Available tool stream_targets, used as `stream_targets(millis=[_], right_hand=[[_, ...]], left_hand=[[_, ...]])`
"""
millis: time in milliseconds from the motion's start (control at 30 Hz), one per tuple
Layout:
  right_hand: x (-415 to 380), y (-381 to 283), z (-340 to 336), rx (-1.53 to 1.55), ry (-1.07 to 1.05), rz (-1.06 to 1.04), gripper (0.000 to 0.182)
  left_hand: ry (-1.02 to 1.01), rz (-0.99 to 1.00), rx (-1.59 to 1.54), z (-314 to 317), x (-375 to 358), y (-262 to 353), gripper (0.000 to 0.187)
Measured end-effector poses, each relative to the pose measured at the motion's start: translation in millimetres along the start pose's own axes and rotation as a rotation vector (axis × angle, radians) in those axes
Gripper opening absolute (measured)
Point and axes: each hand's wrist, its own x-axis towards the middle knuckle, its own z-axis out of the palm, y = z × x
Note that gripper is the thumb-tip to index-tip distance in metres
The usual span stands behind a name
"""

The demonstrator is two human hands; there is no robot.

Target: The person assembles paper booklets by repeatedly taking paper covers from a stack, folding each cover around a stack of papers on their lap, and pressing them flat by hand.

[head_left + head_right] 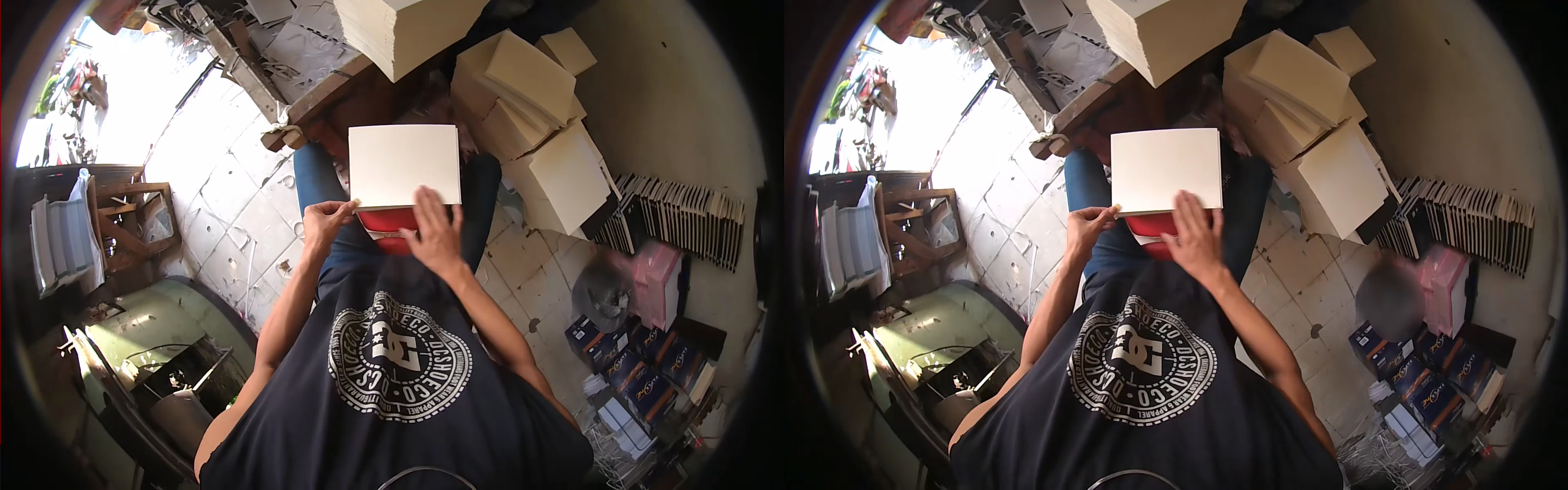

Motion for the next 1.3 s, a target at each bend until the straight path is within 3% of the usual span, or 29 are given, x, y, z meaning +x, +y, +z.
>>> stream_targets(millis=[67, 200, 233, 367, 467, 500, 533, 600, 667, 700, 767, 800, 867, 933, 1033, 1067, 1133, 1233, 1300], right_hand=[[-20, 40, -3, -0.116, 0.092, 0.027, 0.083], [-9, 31, -12, 0.013, 0.157, 0.055, 0.073], [4, 20, -24, -0.034, 0.165, 0.037, 0.058], [51, 7, -12, 0.131, 0.343, -0.313, 0.034], [62, -14, -44, 0.482, 0.506, -0.171, 0.032], [60, -26, -51, 0.673, 0.6, -0.028, 0.025], [54, -37, -65, 1.029, 0.551, 0.165, 0.021], [58, -58, -80, 1.526, 0.724, 0.243, 0.022], [46, -49, -49, 1.701, 0.583, 0.386, 0.022], [40, -38, -24, 1.614, 0.48, 0.485, 0.021], [18, -21, -21, 1.689, -0.142, 0.627, 0.03], [3, -9, -16, 1.528, -0.359, 0.618, 0.028], [-25, 20, -20, 1.161, -0.102, 0.335, 0.023], [-26, 76, -62, 0.613, 0.446, 0.222, 0.021], [-32, 219, -101, 0.052, 0.885, 0.499, 0.054], [-42, 273, -108, -0.177, 0.88, 0.603, 0.071], [-52, 333, -112, -0.376, 0.778, 0.987, 0.083], [-54, 363, -104, -0.508, 0.584, 1.096, 0.091], [-54, 372, -95, -0.424, 0.65, 1.065, 0.087]], left_hand=[[-0.009, 0.017, 0.051, 0, -2, 3, 0.035], [-0.035, 0.043, 0.021, -1, -12, 19, 0.038], [-0.039, 0.046, -0.029, -1, -20, 30, 0.039], [-0.12, 0.104, -0.204, 3, -59, 70, 0.042], [0.079, 0.262, -0.374, 13, -69, 77, 0.046], [0.06, 0.317, -0.233, 13, -59, 65, 0.052], [0.055, 0.33, -0.153, 17, -56, 62, 0.051], [0.031, 0.355, 0.005, 30, -50, 60, 0.049], [-0.086, 0.383, -0.142, 31, -32, 58, 0.042], [-0.025, 0.398, -0.073, 29, -18, 50, 0.041], [0.089, 0.383, 0.124, 23, 10, 33, 0.04], [0.148, 0.355, 0.253, 19, 20, 26, 0.04], [0.154, 0.4, 0.407, 11, 42, -1, 0.041], [0.111, 0.361, 0.424, 10, 33, 13, 0.041], [0.073, 0.349, 0.405, 9, 38, 4, 0.04], [0.075, 0.348, 0.375, 9, 38, 2, 0.04], [0.088, 0.343, 0.308, 9, 37, -4, 0.041], [0.172, 0.365, 0.203, -4, 29, -8, 0.044], [0.249, 0.365, 0.172, -17, 16, -4, 0.046]])
